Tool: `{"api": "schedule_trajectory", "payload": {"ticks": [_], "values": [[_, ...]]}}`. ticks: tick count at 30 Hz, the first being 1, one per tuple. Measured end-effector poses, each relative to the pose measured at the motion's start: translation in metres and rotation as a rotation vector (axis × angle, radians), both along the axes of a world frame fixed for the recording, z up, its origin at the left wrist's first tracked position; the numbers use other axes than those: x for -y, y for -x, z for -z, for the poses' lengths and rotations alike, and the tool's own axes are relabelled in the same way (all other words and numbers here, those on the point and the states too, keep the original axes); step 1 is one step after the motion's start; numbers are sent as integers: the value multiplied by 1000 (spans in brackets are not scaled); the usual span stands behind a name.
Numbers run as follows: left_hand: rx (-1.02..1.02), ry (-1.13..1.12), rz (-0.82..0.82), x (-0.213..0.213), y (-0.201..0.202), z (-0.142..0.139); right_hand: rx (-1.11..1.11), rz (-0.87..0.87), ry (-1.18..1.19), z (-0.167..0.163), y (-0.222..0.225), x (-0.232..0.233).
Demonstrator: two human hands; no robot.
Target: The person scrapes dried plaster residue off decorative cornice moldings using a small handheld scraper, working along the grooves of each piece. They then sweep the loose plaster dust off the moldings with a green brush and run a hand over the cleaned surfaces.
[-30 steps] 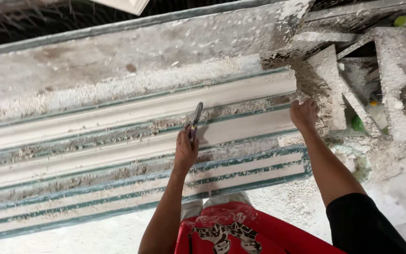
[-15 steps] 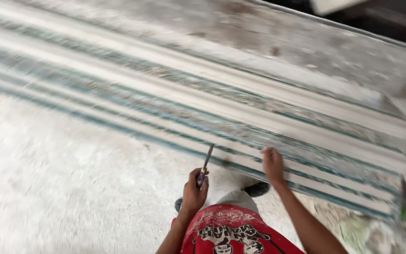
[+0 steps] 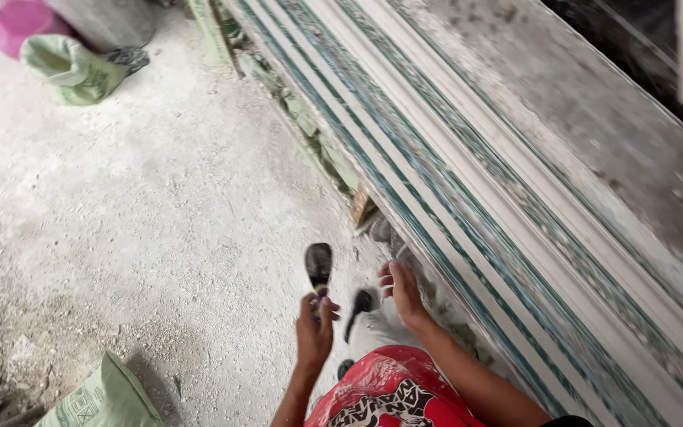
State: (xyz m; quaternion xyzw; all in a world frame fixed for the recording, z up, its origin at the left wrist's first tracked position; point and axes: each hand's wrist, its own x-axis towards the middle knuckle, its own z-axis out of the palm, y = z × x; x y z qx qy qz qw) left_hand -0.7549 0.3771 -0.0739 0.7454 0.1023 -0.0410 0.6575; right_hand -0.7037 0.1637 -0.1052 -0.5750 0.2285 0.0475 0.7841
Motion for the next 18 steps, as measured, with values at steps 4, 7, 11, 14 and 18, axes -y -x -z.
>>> {"api": "schedule_trajectory", "payload": {"ticks": [4, 7, 11, 14, 18], "values": [[102, -39, 127, 21, -47, 1, -133, 86, -380, 0, -102, -54], [198, -376, 206, 14, -123, 2, -212, 142, -510, 1, -193, -89], [202, -418, 134, -35, -241, -3, -185, 110, -563, -4, -305, -128], [144, -409, 96, -58, -304, -11, -100, 35, -471, -8, -382, -148], [318, -442, 41, -57, -374, -10, -103, 59, -372, -17, -469, -168]]}}
